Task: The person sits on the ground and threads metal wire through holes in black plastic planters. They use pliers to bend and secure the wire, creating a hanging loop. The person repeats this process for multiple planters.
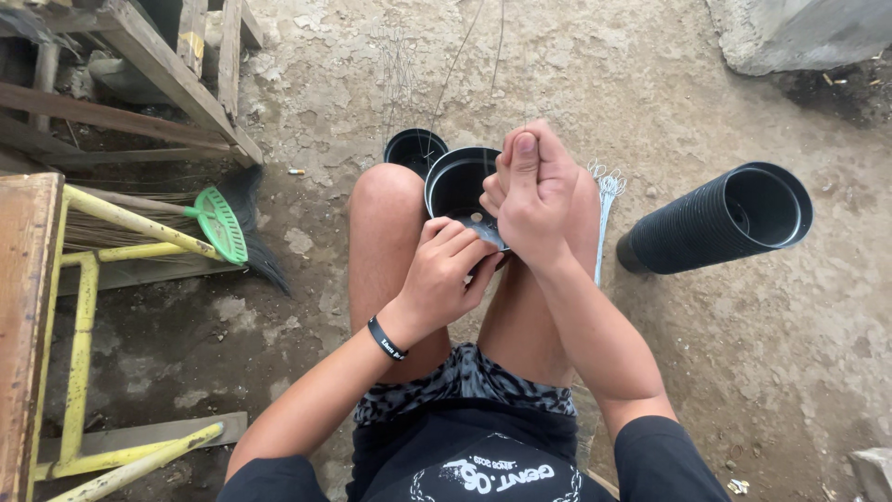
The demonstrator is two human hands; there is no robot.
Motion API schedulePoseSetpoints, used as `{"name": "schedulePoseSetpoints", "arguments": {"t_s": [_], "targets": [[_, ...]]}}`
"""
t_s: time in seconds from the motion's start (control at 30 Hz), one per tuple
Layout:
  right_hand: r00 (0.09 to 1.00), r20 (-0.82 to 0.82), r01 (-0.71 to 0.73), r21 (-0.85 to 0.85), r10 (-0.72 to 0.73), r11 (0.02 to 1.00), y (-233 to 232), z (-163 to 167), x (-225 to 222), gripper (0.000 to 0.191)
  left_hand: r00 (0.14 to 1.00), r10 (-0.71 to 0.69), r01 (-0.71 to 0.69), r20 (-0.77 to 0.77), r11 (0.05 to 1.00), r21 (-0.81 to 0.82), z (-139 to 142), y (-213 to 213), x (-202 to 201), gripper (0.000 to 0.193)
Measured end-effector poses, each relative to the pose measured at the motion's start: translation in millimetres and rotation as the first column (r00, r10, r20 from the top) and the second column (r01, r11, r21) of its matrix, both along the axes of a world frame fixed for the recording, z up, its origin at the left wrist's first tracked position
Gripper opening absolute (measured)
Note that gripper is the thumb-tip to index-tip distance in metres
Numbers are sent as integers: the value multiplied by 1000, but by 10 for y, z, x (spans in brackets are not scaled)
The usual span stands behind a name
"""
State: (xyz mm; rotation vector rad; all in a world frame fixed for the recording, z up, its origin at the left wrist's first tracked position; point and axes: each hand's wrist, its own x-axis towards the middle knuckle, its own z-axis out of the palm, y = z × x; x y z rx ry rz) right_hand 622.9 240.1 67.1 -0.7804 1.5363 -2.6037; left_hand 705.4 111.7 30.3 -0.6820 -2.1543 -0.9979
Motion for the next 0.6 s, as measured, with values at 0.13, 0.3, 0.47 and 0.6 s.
{"name": "schedulePoseSetpoints", "arguments": {"t_s": [0.13, 0.3, 0.47, 0.6], "targets": [[999, 48, 0, -30, 1, 1000, -11, 5, -81, 29, 1000, 3, -3, -2, 1000, -19, 9, 5, 8, 11], [989, -64, -122, 197, 137, 973, 149, 148, -113, 31, 999, 32, -30, 23, 995, -94, 54, 7, -22, 13], [865, -481, 218, 616, 142, 757, 473, 290, -32, 28, 999, 9, -6, 43, 997, -76, 74, -26, -41, 7], [828, -508, 317, 773, 237, 550, 669, 189, 144, 13, 992, -9, 23, 127, 994, -106, 84, -58, -69, 8]]}}
